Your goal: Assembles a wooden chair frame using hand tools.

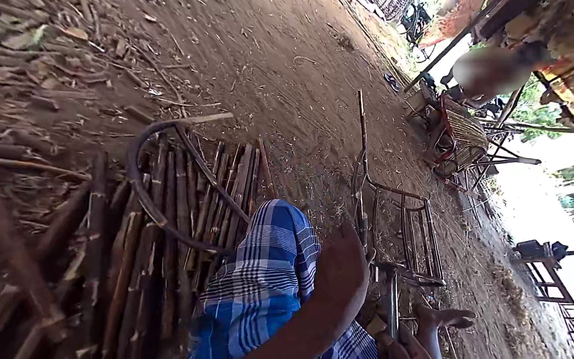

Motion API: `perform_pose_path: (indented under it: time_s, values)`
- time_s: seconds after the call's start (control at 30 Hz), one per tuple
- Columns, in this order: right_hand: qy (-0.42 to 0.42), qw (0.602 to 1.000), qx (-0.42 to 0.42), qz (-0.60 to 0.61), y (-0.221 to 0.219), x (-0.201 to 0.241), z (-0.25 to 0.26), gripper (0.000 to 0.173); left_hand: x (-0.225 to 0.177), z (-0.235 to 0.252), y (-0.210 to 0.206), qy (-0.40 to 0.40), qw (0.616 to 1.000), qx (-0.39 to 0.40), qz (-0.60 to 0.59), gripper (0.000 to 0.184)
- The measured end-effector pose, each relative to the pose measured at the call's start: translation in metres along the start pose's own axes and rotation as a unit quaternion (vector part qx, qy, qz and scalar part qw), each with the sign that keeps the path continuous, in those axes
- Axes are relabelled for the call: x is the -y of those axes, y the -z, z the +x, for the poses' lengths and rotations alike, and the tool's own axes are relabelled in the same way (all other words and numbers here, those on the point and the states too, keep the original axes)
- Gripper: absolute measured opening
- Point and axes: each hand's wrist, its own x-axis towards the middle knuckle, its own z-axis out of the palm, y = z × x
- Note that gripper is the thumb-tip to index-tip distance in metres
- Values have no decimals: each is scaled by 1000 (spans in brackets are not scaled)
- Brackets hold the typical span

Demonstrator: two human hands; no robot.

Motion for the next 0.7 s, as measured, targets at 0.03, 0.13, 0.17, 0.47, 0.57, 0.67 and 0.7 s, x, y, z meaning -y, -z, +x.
perform_pose_path:
  time_s: [0.03,0.13,0.17,0.47,0.57,0.67,0.7]
  values:
    - [1,1000,2,-4,-2,2,1,38,1,0,0,-2,1000,0,-5,35]
    - [-4,1000,-2,-10,-6,6,2,43,3,0,-4,-15,1000,-17,-15,28]
    - [-4,1000,-2,-11,-7,8,3,44,3,0,-5,-17,999,-24,-15,25]
    - [19,999,3,-31,-11,34,6,46,-1,0,1,-2,1000,-2,-7,26]
    - [27,999,12,-37,-12,40,7,47,-3,0,3,4,1000,13,0,27]
    - [36,999,27,-26,-13,45,7,45,-4,1,5,6,1000,19,-9,24]
    - [38,998,29,-27,-15,47,7,45,-4,2,5,4,1000,16,-10,23]
